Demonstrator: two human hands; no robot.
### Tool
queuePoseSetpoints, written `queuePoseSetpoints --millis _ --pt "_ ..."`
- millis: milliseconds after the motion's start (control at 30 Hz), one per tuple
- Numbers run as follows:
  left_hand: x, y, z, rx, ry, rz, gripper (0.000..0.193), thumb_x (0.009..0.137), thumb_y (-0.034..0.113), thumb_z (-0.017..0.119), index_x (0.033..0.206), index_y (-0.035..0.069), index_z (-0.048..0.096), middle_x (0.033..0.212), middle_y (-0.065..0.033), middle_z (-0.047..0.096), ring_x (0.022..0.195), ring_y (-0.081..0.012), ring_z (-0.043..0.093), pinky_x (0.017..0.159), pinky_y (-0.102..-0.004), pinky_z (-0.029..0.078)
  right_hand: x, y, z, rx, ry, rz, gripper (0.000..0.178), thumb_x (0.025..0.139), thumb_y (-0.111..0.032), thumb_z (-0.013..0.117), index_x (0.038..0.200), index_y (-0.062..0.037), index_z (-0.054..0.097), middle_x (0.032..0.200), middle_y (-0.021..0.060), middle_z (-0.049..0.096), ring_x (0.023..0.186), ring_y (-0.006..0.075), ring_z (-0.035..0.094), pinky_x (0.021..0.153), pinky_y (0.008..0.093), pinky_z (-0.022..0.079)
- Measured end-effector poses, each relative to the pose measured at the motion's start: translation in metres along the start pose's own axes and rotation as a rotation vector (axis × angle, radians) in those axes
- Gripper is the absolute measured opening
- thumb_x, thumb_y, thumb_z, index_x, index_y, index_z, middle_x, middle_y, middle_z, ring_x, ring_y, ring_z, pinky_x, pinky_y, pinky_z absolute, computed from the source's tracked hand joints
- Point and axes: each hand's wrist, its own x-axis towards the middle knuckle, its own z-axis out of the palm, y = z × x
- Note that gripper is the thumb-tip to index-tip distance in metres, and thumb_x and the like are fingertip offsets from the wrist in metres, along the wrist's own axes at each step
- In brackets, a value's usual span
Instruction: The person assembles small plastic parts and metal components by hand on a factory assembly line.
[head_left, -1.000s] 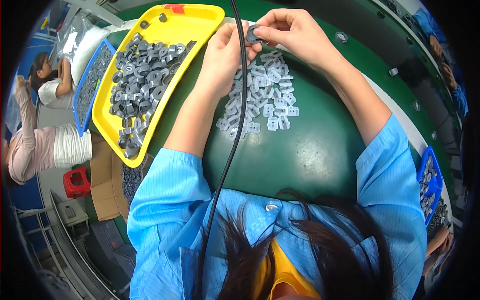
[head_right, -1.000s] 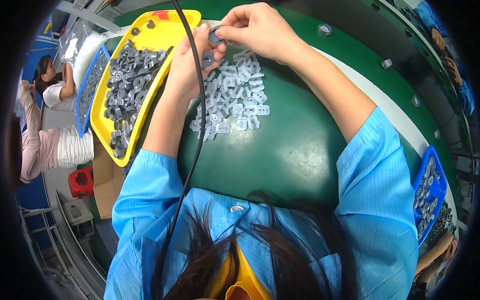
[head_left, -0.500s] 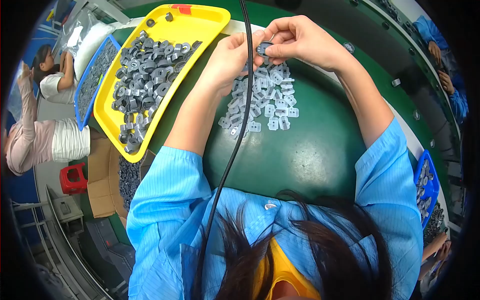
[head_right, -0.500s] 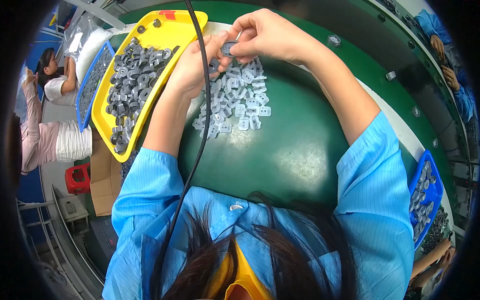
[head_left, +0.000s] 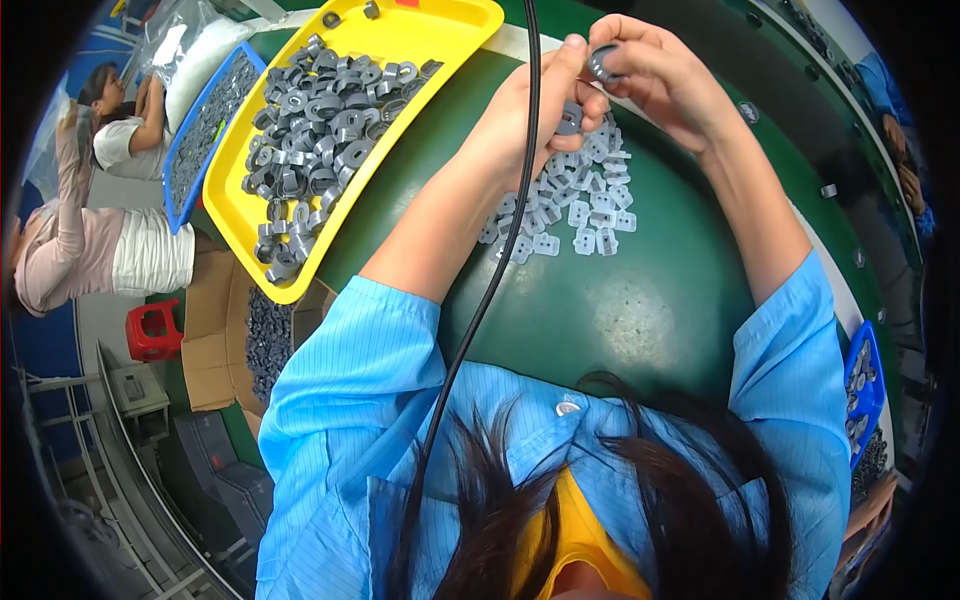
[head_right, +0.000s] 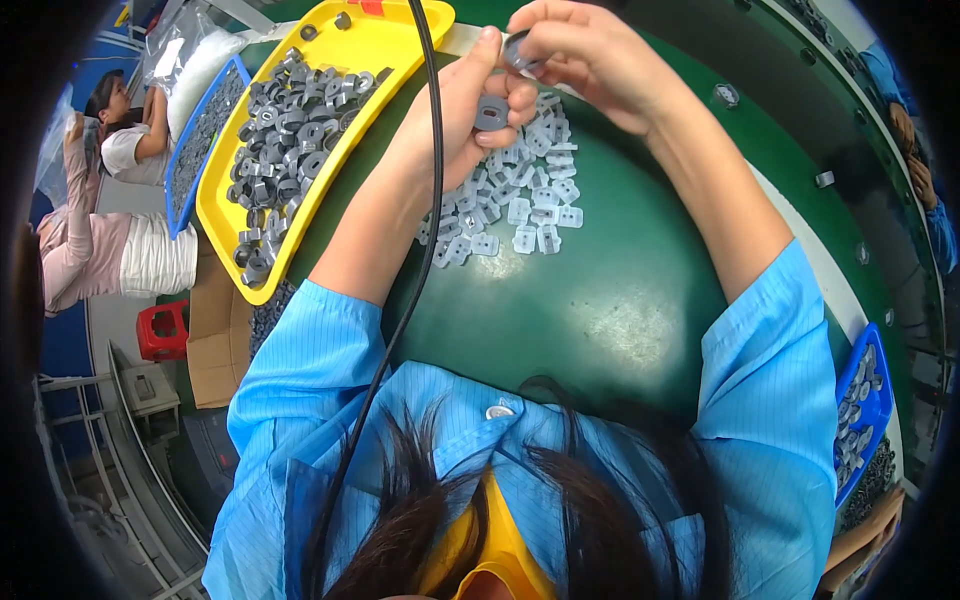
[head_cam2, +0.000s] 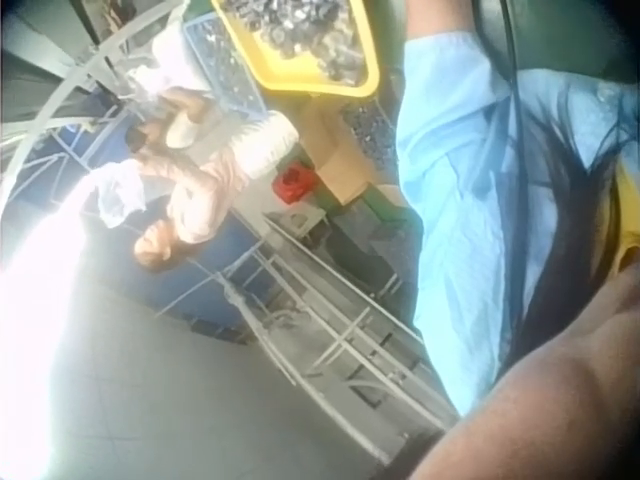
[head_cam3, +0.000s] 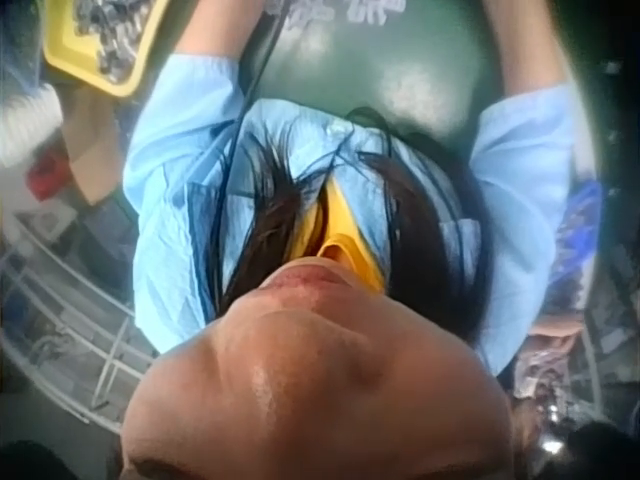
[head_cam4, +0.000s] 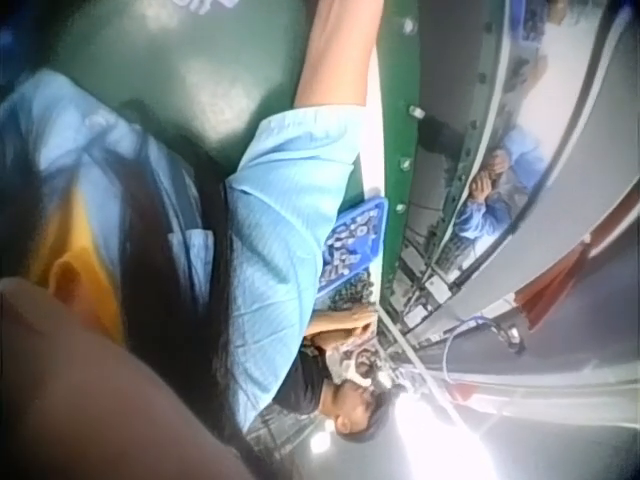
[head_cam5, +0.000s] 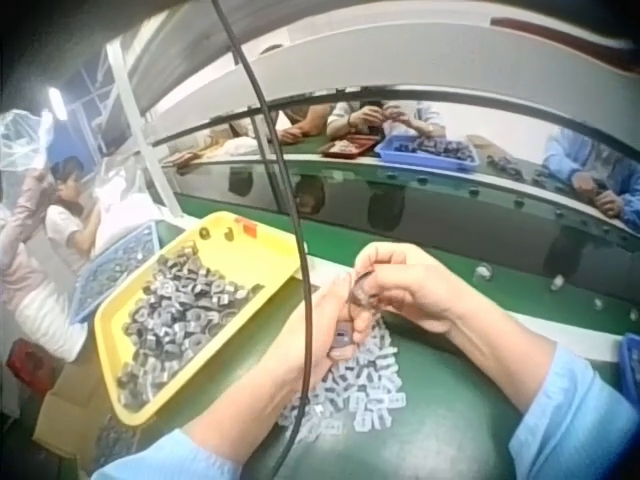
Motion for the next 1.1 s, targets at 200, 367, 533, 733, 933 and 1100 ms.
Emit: queuePoseSetpoints --millis 200,367,533,733,933,1100 --pt "0.006 0.018 -0.024 0.200 0.265 0.074 0.046 0.095 0.048 0.043 0.097 0.002 0.046 0.082 -0.0091 0.056 0.071 -0.0151 0.055 0.054 -0.0219 0.042 0.017 0.041 -0.076 -0.721 0.492 -0.078 0.025 0.079 -0.019 0.066 0.099 -0.0051 0.061 0.086 0.0007 0.064 0.075 0.0098 0.056 0.071 0.0236 0.045" --pt "0.013 0.014 -0.049 0.239 0.282 0.101 0.024 0.090 0.013 0.049 0.109 -0.002 0.048 0.098 -0.0121 0.057 0.087 -0.0172 0.054 0.076 -0.0263 0.045 0.010 0.038 -0.076 -1.208 0.723 -0.215 0.025 0.077 -0.017 0.064 0.100 -0.0052 0.062 0.090 0.0062 0.066 0.080 0.0160 0.061 0.078 0.0294 0.048" --pt "0.008 0.007 -0.040 0.529 0.303 0.064 0.033 0.081 0.003 0.050 0.114 -0.001 0.048 0.102 -0.0133 0.058 0.091 -0.0180 0.056 0.084 -0.0254 0.044 0.001 0.011 -0.035 -1.005 0.063 -0.147 0.020 0.078 -0.013 0.061 0.095 -0.0028 0.064 0.081 0.0037 0.062 0.076 0.0135 0.057 0.073 0.0290 0.047" --pt "0.010 0.000 -0.038 0.563 0.171 0.088 0.038 0.087 0.008 0.059 0.122 -0.003 0.050 0.102 -0.0085 0.053 0.095 -0.0153 0.056 0.088 -0.0259 0.046 0.000 0.020 -0.016 -1.040 0.010 -0.171 0.017 0.081 -0.014 0.063 0.092 -0.0010 0.066 0.081 0.0058 0.063 0.073 0.0150 0.059 0.069 0.0278 0.047" --pt "0.015 -0.003 -0.041 0.106 0.156 0.096 0.042 0.094 0.013 0.052 0.130 -0.005 0.039 0.104 -0.0133 0.054 0.098 -0.0196 0.057 0.094 -0.0285 0.047 0.006 0.032 -0.031 -0.930 0.204 -0.148 0.020 0.077 -0.020 0.064 0.091 -0.0067 0.069 0.081 0.0097 0.067 0.077 0.0238 0.063 0.074 0.0341 0.050" --pt "0.019 -0.004 -0.055 0.079 0.065 0.078 0.040 0.096 0.016 0.046 0.127 -0.008 0.039 0.113 -0.0198 0.054 0.099 -0.0217 0.057 0.095 -0.0289 0.046 0.006 0.028 -0.017 -1.078 -0.012 -0.366 0.023 0.079 -0.011 0.066 0.100 -0.0053 0.067 0.088 0.0055 0.059 0.078 0.0171 0.056 0.070 0.0293 0.046"
